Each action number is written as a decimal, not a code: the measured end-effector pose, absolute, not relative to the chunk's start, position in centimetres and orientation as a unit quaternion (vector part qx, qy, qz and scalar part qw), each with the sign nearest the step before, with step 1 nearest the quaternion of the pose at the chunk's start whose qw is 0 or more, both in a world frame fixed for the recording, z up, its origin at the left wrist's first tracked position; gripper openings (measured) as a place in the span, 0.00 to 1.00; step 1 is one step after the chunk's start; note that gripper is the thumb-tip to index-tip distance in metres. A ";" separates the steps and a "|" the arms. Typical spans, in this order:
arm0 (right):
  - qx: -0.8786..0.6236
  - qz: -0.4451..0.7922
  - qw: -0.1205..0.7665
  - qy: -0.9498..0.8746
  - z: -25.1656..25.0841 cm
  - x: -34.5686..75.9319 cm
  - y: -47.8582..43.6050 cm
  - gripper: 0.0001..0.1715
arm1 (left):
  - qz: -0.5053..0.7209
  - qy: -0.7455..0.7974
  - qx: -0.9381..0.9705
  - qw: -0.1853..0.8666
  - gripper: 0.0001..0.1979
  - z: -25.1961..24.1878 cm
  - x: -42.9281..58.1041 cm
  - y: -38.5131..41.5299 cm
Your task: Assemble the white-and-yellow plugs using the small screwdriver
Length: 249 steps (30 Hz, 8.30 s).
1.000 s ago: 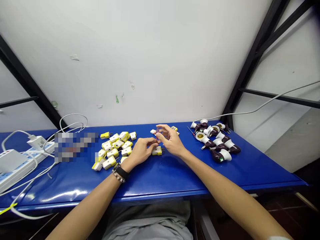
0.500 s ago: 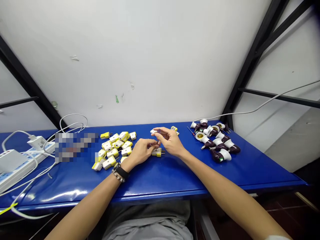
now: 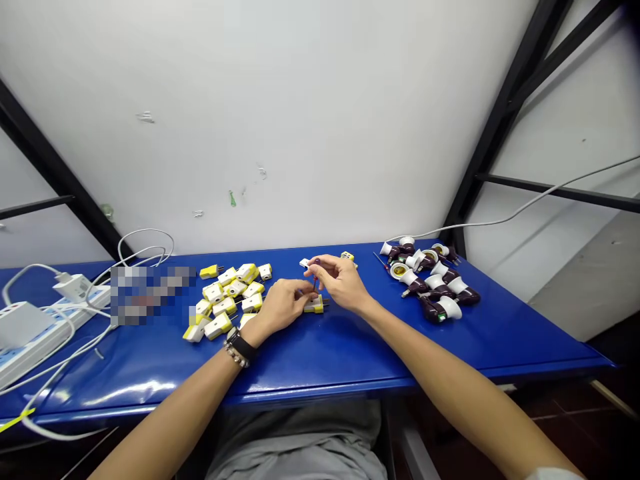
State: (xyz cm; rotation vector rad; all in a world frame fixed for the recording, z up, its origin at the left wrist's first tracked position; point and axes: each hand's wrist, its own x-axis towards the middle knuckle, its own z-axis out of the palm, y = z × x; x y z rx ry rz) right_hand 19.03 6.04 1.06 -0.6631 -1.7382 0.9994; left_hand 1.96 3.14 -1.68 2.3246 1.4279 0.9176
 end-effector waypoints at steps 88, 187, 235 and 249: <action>-0.594 0.092 0.169 -0.781 -0.2 25.3 11.7 0.17 | 0.220 0.718 0.647 -0.134 0.15 1.7 -7.0 3.9; -0.303 0.368 0.160 -0.865 -0.8 23.8 10.3 0.24 | 0.268 0.427 0.836 0.217 0.10 -0.9 1.3 4.0; -0.300 0.523 0.632 -0.487 1.7 21.4 8.6 0.26 | 0.495 0.452 0.686 0.283 0.11 -0.7 1.2 3.9; -0.299 0.488 0.633 -0.522 1.8 21.1 8.3 0.25 | 0.498 0.484 0.687 0.215 0.10 -0.5 1.4 3.5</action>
